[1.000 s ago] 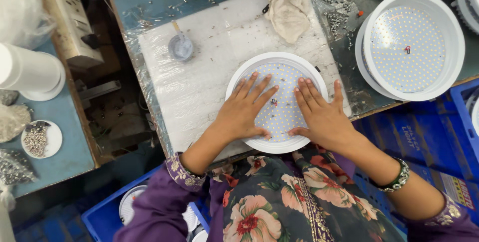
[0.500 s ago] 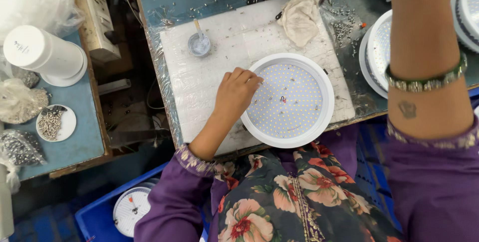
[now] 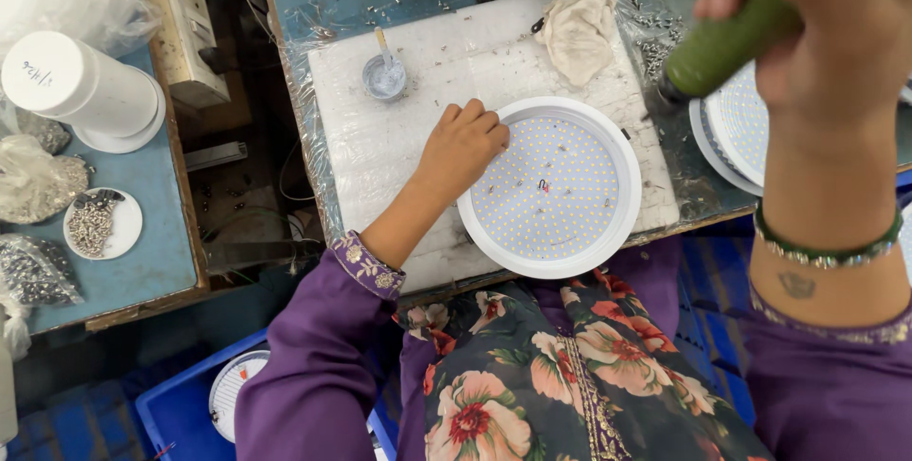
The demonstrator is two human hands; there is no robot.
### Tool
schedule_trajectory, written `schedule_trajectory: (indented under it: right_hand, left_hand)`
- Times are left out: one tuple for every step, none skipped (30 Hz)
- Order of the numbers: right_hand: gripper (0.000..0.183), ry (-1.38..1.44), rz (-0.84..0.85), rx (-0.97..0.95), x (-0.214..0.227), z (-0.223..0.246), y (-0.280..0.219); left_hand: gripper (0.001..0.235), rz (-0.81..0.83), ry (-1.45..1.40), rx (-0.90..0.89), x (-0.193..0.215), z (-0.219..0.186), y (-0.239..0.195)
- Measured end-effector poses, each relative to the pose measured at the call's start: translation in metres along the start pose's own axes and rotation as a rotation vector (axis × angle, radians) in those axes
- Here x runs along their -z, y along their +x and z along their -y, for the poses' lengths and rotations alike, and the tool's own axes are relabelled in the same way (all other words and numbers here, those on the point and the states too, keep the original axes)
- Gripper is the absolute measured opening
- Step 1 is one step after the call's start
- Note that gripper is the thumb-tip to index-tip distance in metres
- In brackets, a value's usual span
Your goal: The person places an LED panel into a plastic fixture, adjusts its position, and uses a suspended power screwdriver to secure it with several screws.
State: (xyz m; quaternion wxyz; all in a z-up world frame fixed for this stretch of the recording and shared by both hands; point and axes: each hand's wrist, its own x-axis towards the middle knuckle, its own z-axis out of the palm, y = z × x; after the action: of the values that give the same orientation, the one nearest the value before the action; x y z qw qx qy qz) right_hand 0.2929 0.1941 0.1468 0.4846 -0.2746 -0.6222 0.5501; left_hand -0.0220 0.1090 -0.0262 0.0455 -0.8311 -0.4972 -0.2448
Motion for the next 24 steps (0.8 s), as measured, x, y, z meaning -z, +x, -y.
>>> schedule_trajectory:
  right_hand:
    - [0.029,0.022,0.001,0.016,-0.001,0.004,-0.007]
    - [0.027,0.042,-0.001,0.028,-0.003,0.006,-0.014]
    - [0.024,0.063,0.000,0.037,-0.006,0.008,-0.021]
    - [0.022,0.064,-0.004,0.056,-0.008,0.011,-0.026]
    - [0.020,0.072,-0.008,0.081,-0.011,0.013,-0.033]
    - [0.025,0.071,-0.014,0.099,-0.013,0.014,-0.037]
    - [0.030,0.070,-0.020,0.116,-0.015,0.015,-0.041]
    - [0.032,0.058,-0.038,0.119,-0.017,0.016,-0.045]
    - [0.035,0.029,-0.043,0.132,-0.018,0.017,-0.048]
    - [0.038,0.004,-0.045,0.145,-0.018,0.016,-0.050]
    - [0.042,-0.038,-0.033,0.167,-0.018,0.016,-0.053]
    - [0.047,-0.035,-0.012,0.184,-0.019,0.015,-0.055]
    - [0.053,-0.031,0.009,0.201,-0.019,0.014,-0.058]
    - [0.061,0.014,0.039,0.213,-0.020,0.013,-0.062]
    - [0.068,0.038,0.042,0.207,-0.021,0.012,-0.067]
    - [0.075,0.061,0.045,0.202,-0.021,0.012,-0.072]
    - [0.080,0.063,0.020,0.179,-0.024,0.011,-0.077]
    - [0.083,0.066,0.005,0.157,-0.024,0.010,-0.080]
    - [0.086,0.069,-0.010,0.135,-0.024,0.009,-0.084]
    - [0.087,0.071,-0.016,0.115,-0.024,0.007,-0.087]
    - [0.088,0.073,-0.019,0.099,-0.023,0.006,-0.089]
    - [0.088,0.073,-0.030,0.087,-0.023,0.004,-0.092]
    - [0.089,0.075,-0.038,0.079,-0.024,0.003,-0.096]
    - [0.088,0.079,-0.036,0.073,-0.022,0.002,-0.097]
  left_hand:
    - [0.005,-0.002,-0.014,0.003,0.001,0.001,0.000]
    - [0.005,-0.001,-0.028,0.004,0.002,0.001,0.000]
    - [0.005,-0.004,-0.021,-0.004,0.002,0.001,-0.002]
    - [0.006,-0.005,-0.016,-0.016,0.003,0.001,-0.002]
    - [0.006,-0.007,-0.012,-0.027,0.004,0.001,-0.002]
    - [0.006,0.003,0.025,-0.053,0.005,0.000,-0.003]
    - [0.006,0.012,0.061,-0.080,0.006,-0.001,-0.003]
    - [0.006,0.019,0.097,-0.106,0.007,-0.001,-0.003]
    - [0.006,0.031,0.119,-0.125,0.008,-0.001,-0.002]
    - [0.007,0.044,0.143,-0.141,0.009,-0.001,-0.002]
    - [0.007,0.057,0.167,-0.158,0.010,-0.001,-0.001]
    - [0.006,0.073,0.185,-0.179,0.011,0.000,0.000]
    - [0.005,0.089,0.203,-0.199,0.012,0.001,0.002]
    - [0.004,0.105,0.219,-0.220,0.013,0.001,0.005]
    - [0.003,0.105,0.219,-0.225,0.014,0.002,0.007]
    - [0.003,0.104,0.217,-0.231,0.014,0.003,0.010]
    - [0.003,0.103,0.216,-0.237,0.015,0.003,0.013]
    - [0.006,0.069,0.134,-0.194,0.015,0.001,0.014]
    - [0.009,0.034,0.053,-0.151,0.016,-0.001,0.015]
    - [0.012,0.000,-0.030,-0.108,0.016,-0.004,0.016]
    - [0.012,-0.015,-0.133,-0.050,0.017,-0.008,0.014]
    - [0.013,-0.029,-0.239,0.011,0.019,-0.013,0.009]
    - [0.014,-0.043,-0.345,0.072,0.021,-0.017,0.005]
    - [0.012,-0.038,-0.395,0.128,0.022,-0.023,0.000]
